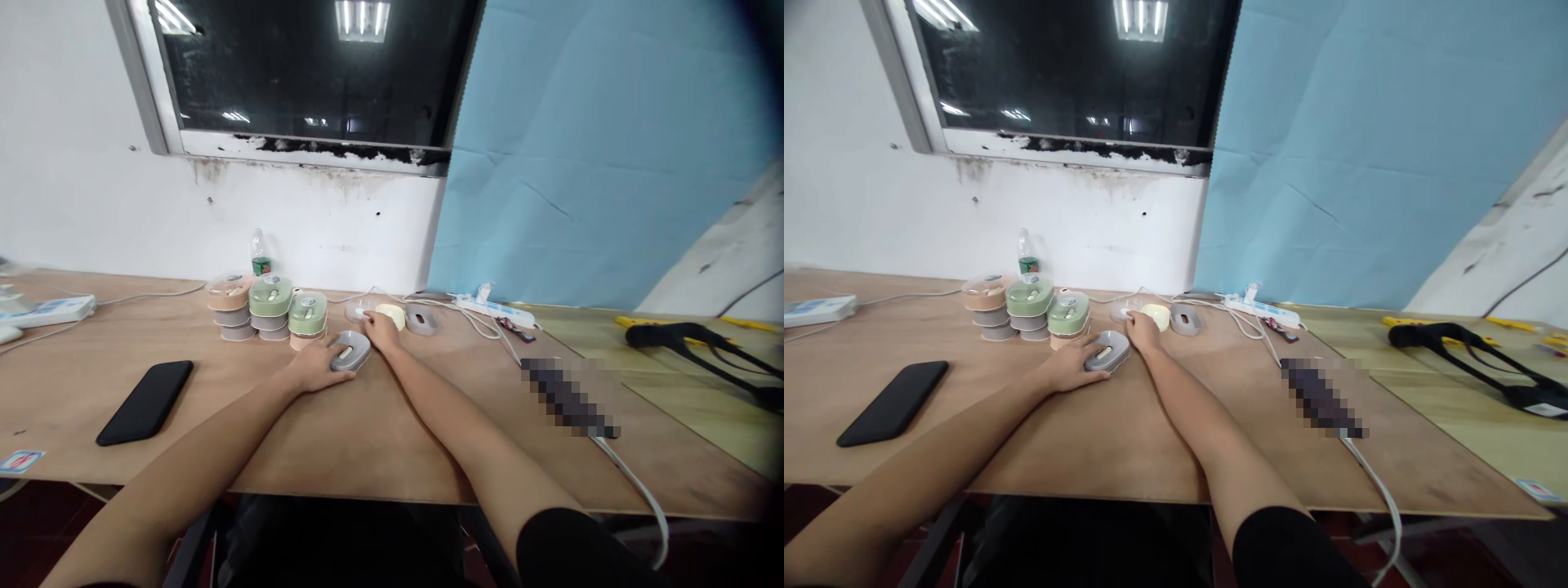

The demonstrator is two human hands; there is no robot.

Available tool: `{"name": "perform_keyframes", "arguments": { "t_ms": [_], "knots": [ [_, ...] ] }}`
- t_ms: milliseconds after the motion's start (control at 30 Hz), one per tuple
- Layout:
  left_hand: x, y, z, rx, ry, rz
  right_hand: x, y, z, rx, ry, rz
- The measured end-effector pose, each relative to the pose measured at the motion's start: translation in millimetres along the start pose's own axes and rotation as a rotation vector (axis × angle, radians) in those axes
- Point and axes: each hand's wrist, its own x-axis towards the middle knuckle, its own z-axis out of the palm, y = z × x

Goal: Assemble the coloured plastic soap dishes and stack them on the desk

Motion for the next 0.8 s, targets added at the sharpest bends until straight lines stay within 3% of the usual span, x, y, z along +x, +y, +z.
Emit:
{"name": "perform_keyframes", "arguments": {
  "t_ms": [200, 433, 600, 733, 800],
  "knots": [
    [-1, 4, -6.6, -0.051, 0.123, -0.062, -8, -4, -9, 0.062, 0.047, 0.025],
    [2, 3, -11.7, -0.192, 0.299, -0.113, -22, -8, -23, 0.131, 0.02, -0.32],
    [2, 0, -10.9, -0.227, 0.333, -0.128, -25, -11, -20, 0.132, -0.086, -0.375],
    [2, 0, -10.6, -0.234, 0.386, -0.087, -22, -4, -21, 0.181, 0.004, -0.401],
    [1, 0, -11.9, -0.235, 0.449, -0.063, -19, 2, -24, 0.216, 0.111, -0.332]
  ]
}}
